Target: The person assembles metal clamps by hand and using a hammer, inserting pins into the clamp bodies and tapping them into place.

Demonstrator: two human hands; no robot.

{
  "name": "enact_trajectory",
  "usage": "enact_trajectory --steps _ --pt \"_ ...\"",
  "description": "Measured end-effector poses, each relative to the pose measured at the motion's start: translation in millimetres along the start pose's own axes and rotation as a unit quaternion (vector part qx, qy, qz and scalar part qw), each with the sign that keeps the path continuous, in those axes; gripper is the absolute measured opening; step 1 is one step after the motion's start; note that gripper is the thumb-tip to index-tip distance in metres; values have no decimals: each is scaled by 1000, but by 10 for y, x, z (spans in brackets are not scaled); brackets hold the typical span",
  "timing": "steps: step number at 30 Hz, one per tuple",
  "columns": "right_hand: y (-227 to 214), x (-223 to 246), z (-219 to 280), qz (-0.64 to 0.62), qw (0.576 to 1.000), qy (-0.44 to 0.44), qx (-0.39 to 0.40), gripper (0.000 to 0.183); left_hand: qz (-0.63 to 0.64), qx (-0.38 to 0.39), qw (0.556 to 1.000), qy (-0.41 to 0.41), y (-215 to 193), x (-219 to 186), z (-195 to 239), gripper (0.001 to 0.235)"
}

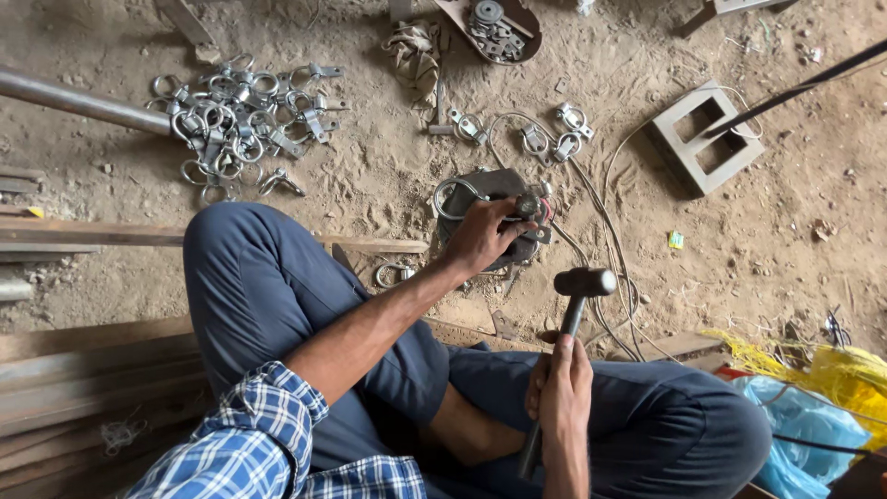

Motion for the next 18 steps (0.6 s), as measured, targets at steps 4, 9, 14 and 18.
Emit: enact_trajectory --steps 4,9,14,18 --pt "-35 -44 -47 -20 1000 2 0 45 11 15 999 -29 33 58 -12 18" --pt "-51 -120 -109 -45 999 2 11 44 42 -9 999 15 58 103 -29 20" --pt "-34 -137 -132 -36 999 7 3 44 37 21 999 -23 90 154 -39 22" --pt "-41 -112 -144 -28 1000 9 -5 44 3 24 1000 -12 48 85 -39 22"
Point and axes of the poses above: each hand's wrist, its own z-axis away from the middle knuckle, its own y-axis out of the palm, x = y × z, the point moved 7 cm from there along -z, towards the middle knuckle, and after that the axes turned 14 degrees about -z, right-handed, at the moved point
